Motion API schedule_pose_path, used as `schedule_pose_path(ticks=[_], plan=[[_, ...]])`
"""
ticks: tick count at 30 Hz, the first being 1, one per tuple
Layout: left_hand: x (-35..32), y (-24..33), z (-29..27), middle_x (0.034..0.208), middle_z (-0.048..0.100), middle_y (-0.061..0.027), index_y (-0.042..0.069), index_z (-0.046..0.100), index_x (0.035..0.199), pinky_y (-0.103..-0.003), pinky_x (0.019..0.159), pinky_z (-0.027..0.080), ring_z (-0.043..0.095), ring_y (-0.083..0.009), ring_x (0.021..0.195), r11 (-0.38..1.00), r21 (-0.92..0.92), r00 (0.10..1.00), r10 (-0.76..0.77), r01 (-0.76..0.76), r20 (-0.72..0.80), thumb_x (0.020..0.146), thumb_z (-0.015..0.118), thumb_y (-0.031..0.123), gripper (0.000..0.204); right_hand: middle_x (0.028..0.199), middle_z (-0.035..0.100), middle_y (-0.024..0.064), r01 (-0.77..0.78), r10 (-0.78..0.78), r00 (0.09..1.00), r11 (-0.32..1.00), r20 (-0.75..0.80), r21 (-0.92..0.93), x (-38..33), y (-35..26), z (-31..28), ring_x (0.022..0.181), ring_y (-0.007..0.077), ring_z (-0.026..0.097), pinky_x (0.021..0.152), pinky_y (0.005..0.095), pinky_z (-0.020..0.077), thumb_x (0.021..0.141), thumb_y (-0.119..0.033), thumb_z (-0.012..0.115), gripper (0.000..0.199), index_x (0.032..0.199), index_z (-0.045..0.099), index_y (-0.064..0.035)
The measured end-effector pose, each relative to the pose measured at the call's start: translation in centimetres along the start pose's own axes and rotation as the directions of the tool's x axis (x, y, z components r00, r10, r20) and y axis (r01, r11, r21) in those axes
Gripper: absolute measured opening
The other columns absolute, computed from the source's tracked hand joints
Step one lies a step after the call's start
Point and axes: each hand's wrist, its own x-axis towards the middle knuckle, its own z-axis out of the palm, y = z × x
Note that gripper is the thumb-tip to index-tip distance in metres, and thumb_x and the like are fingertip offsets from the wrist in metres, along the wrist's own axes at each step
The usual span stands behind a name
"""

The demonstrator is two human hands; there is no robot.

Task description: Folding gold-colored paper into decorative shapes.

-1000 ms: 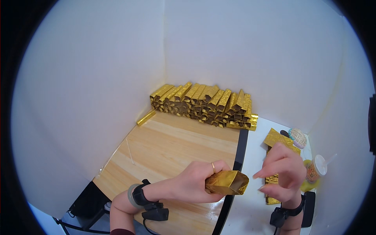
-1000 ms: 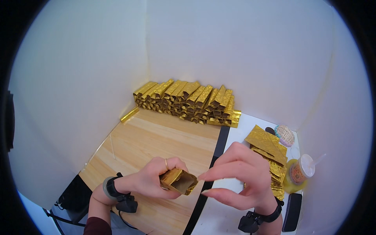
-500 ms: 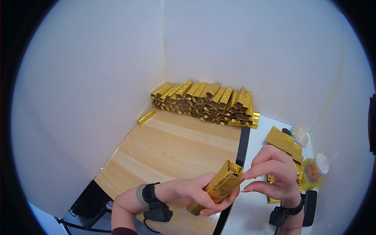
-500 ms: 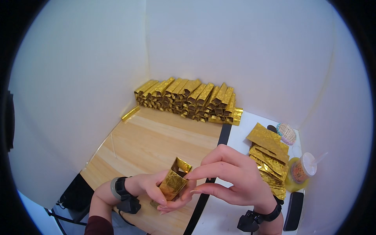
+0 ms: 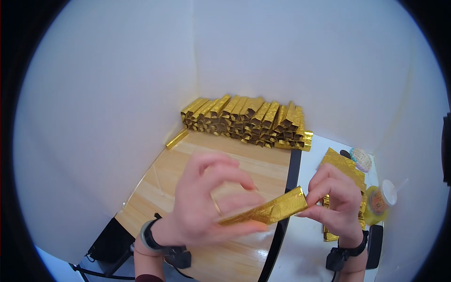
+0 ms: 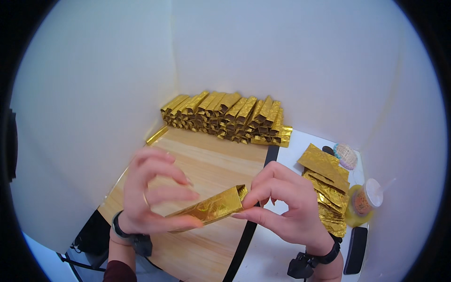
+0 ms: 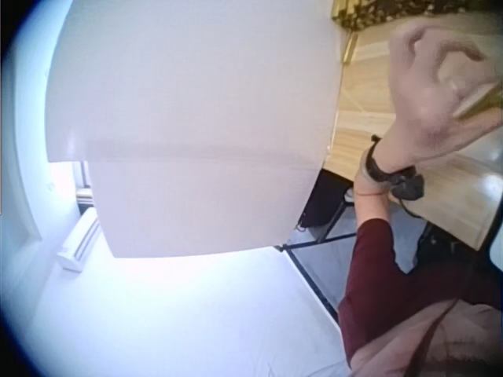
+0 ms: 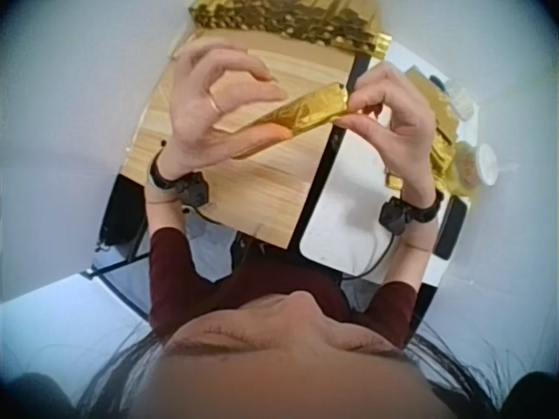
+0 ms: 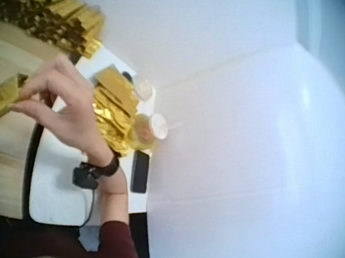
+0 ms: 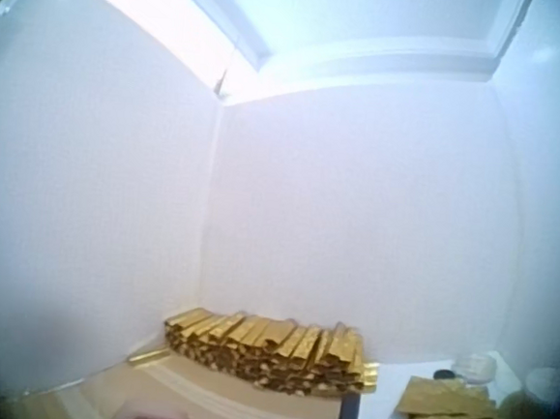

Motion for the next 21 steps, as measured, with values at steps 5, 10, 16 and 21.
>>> schedule_pose_path(ticks=[5, 10, 16, 21], plan=[[-1.3, 3.6, 1.2, 0.099, 0.056, 0.0089, 0.027, 0.069, 0.097, -0.035, 0.074, 0.040, 0.041, -0.0199, 0.099, 0.960, 0.278, 0.992, 0.079, -0.048, -0.103, 0.062, 0.084, 0.037, 0.039, 0.075, 0.057, 0.0020, 0.073, -0.079, 0.995, 0.993, -0.056, -0.094, -0.6, -0.5, 0.6, 0.066, 0.0109, 0.054, 0.057, 0.0227, 0.0408, 0.065, -0.004, 0.083, 0.019, 0.077, 0.068, -0.0080], [-1.8, 3.6, 1.6, 0.090, 0.067, 0.0063, 0.017, 0.073, 0.086, -0.034, 0.079, 0.038, 0.053, -0.0143, 0.089, 0.921, 0.382, 0.937, 0.194, -0.073, -0.290, 0.067, 0.074, 0.027, 0.021, 0.075, 0.057, 0.0025, 0.065, -0.068, 0.997, 0.996, -0.044, -0.052, -0.9, -0.6, 1.5, 0.067, 0.0116, 0.054, 0.058, 0.0224, 0.0405, 0.063, -0.004, 0.083, 0.021, 0.077, 0.069, -0.0077], [-1.7, 3.1, 1.9, 0.091, 0.067, 0.0055, 0.016, 0.073, 0.086, -0.030, 0.071, 0.035, 0.053, -0.0144, 0.088, 0.948, 0.312, 0.935, 0.165, -0.062, -0.315, 0.066, 0.067, 0.019, 0.022, 0.077, 0.055, 0.0018, 0.072, -0.082, 0.993, 0.990, -0.083, -0.121, -1.0, -1.0, 1.8, 0.069, 0.0129, 0.054, 0.060, 0.0236, 0.0409, 0.063, -0.005, 0.084, 0.021, 0.077, 0.069, -0.0099], [-1.5, 3.3, 1.5, 0.090, 0.064, 0.0094, 0.020, 0.073, 0.090, -0.031, 0.069, 0.033, 0.049, -0.0155, 0.090, 0.950, 0.308, 0.966, 0.132, -0.058, -0.223, 0.065, 0.072, 0.018, 0.026, 0.079, 0.053, -0.0010, 0.200, -0.318, 0.926, 0.870, -0.203, -0.451, -0.7, -1.7, 2.6, 0.068, 0.0142, 0.050, 0.058, 0.0255, 0.0380, 0.060, -0.007, 0.084, 0.023, 0.076, 0.069, -0.0140]])
